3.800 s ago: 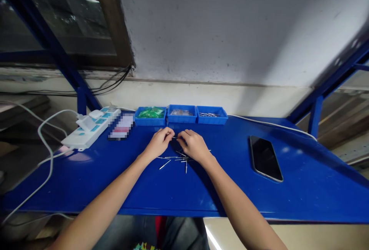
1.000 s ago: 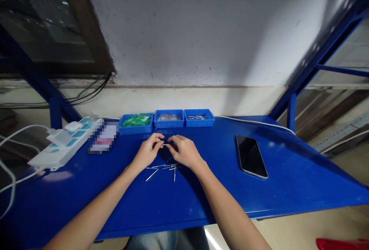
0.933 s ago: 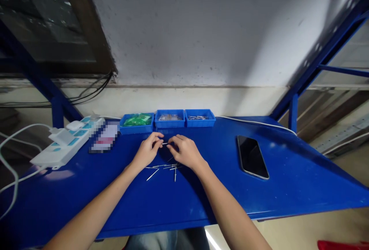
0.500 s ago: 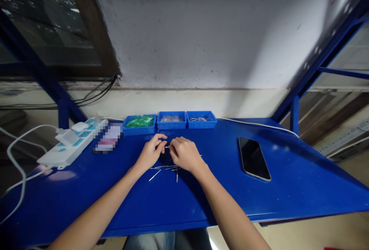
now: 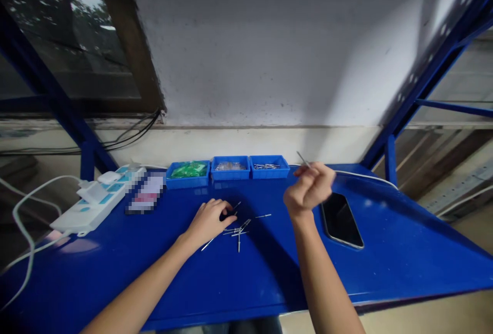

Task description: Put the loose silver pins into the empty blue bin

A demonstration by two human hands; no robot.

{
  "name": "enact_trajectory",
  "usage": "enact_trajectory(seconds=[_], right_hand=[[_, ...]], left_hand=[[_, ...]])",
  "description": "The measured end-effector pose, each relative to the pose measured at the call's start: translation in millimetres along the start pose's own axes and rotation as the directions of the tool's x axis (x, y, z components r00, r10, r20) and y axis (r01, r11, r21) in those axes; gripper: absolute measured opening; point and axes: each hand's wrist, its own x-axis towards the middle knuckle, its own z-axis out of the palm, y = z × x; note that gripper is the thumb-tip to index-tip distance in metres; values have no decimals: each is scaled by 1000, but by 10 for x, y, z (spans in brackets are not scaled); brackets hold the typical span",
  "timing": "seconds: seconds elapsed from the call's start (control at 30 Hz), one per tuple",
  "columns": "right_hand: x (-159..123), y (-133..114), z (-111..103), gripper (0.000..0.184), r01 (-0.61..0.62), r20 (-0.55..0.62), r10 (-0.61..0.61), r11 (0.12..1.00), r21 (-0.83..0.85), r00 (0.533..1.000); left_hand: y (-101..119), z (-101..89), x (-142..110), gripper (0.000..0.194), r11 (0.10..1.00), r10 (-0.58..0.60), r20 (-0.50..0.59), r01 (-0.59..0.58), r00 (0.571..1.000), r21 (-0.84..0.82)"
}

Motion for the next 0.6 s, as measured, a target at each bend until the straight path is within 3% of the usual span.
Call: enact_trajectory(seconds=[0.03, 0.07, 0.1, 0.17, 0.23, 0.33, 0.47, 0.6], right_hand=[[-19, 84, 9, 27, -25, 149, 42, 993, -118, 988], [-57, 173, 16, 31, -39, 313, 116, 969, -243, 943], [-111, 261, 19, 34, -50, 456, 223, 932, -360, 862], [-248, 411, 17, 42, -86, 572, 420, 851, -518, 705], [-398, 498, 20, 48, -150, 608, 500, 833, -533, 617], [-624, 491, 61, 54, -300, 703, 476, 879, -370, 529], [-876, 328, 153, 56, -424, 848, 368, 885, -193, 382], [-983, 137, 193, 53, -473, 871, 312, 875, -106, 381]], left_hand=[[6, 4, -8, 18, 1000, -8, 9, 8, 1000, 29], [7, 6, -15, 14, 998, -13, 16, 12, 1000, 55], [6, 7, -20, 12, 997, -13, 20, 12, 1000, 76], [-4, 9, -29, 14, 995, -2, 23, 0, 1000, 102], [-17, 16, -34, 18, 993, 27, 24, -30, 999, 115], [-43, 41, -28, 19, 994, 65, 20, -67, 998, 90], [-89, 89, 20, 22, 994, 80, 1, -80, 997, -73], [-126, 135, 66, 28, 972, 123, -77, -136, 989, -194]])
